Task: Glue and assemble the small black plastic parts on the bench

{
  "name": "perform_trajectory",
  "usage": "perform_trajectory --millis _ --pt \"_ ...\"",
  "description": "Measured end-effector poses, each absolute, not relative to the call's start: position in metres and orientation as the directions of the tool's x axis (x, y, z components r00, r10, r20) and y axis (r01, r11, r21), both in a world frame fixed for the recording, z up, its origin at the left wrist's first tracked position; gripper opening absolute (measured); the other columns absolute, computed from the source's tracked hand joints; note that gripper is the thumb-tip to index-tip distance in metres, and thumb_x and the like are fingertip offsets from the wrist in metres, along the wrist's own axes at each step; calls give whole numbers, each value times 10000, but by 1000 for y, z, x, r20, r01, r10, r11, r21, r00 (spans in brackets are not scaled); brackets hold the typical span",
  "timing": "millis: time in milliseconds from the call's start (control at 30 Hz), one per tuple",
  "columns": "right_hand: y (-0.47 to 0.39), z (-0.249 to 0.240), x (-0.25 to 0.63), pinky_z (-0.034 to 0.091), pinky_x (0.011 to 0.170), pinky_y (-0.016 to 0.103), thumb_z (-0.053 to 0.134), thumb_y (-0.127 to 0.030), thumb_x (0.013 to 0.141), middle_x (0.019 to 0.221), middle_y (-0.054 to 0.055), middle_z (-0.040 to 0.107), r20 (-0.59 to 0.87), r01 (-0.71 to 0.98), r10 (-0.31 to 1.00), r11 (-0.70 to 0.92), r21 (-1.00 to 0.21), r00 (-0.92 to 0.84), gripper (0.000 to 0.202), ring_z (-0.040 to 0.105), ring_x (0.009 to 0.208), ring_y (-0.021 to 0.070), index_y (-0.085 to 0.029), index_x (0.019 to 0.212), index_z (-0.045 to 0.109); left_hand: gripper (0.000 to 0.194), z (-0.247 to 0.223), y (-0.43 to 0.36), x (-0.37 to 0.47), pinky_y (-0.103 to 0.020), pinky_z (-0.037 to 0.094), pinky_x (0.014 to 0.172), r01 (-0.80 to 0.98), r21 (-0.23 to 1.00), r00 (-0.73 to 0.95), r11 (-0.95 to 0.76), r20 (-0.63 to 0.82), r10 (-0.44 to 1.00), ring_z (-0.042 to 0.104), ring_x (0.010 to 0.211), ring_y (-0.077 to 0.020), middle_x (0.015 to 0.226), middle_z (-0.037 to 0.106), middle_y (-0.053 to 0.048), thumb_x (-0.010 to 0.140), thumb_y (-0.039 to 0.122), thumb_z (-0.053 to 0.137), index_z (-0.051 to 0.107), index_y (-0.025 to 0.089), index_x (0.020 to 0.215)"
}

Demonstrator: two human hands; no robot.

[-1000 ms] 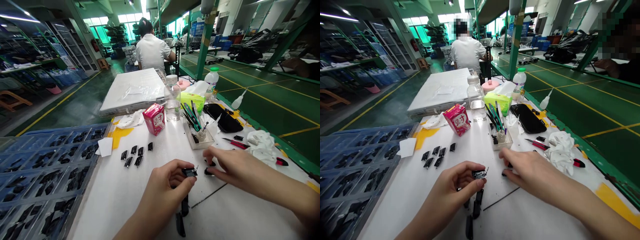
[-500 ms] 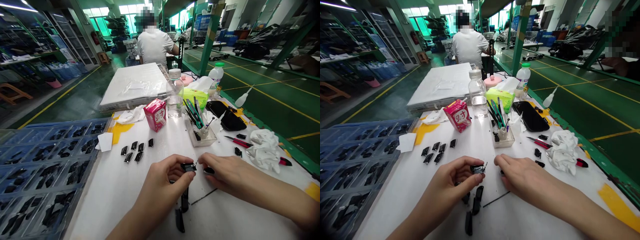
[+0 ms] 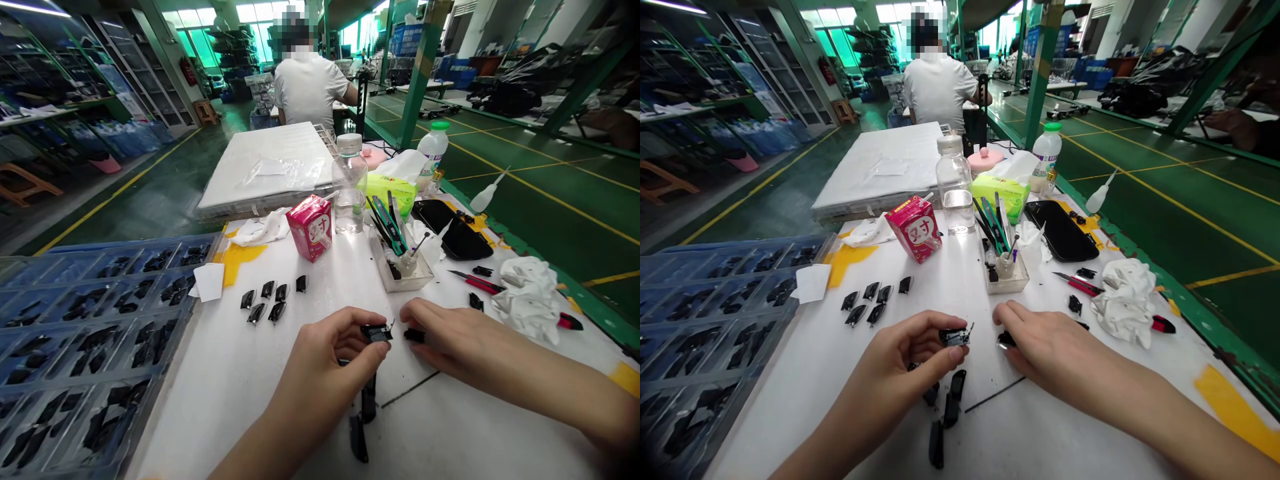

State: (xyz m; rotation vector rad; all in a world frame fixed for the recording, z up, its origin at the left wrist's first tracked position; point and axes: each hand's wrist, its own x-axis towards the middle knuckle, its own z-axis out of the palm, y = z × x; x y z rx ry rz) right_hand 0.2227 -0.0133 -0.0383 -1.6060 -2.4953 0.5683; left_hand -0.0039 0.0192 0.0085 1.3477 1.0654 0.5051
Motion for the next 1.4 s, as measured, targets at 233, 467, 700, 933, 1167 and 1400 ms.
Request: perform_trajectory --millis 233,467,700,933,1167,1400 --pt "-10 -31 221 387 575 285 466 -144 893 819 -10 602 -91 851 909 340 -401 -406 146 593 665 170 -242 1000 445 236 9 21 -4 -217 436 623 268 936 463 229 -333 821 556 685 -126 696 588 14 801 265 699 680 163 1013" --pt "-6 -38 226 393 566 295 442 -182 923 885 15 552 -29 862 909 382 -333 -415 52 573 648 159 -229 903 454 219 7 22 -5 -260 502 720 213 956 473 203 -283 835 638 768 -162 772 651 -15 845 277 649 656 174 1038" --pt "-9 -16 217 402 569 246 455 -188 966 868 15 511 254 711 880 474 -520 -401 82 537 703 123 -228 939 521 170 6 21 -6 -265 532 734 142 966 447 218 -259 856 687 825 -183 844 715 -44 840 259 660 583 172 964" --pt "-28 -1 211 365 495 247 460 -108 949 655 -40 536 404 609 770 638 -471 -494 232 508 519 104 -264 1112 514 157 11 16 -5 -200 535 693 186 980 444 64 -142 885 700 751 -142 768 723 1 831 239 696 644 186 970" --pt "-25 1 209 385 480 242 414 -75 936 564 -50 561 439 548 701 713 -437 -562 238 510 459 108 -228 1094 505 170 8 13 -8 -120 534 662 246 957 468 -153 21 883 710 717 -93 796 750 45 863 176 664 655 203 1031" --pt "-28 -3 210 435 548 226 436 -86 939 552 -42 547 446 627 747 660 -414 -492 236 543 486 95 -180 972 649 223 0 12 -8 -71 528 744 181 905 505 -384 250 826 732 768 -74 882 774 18 822 49 661 663 140 1026"
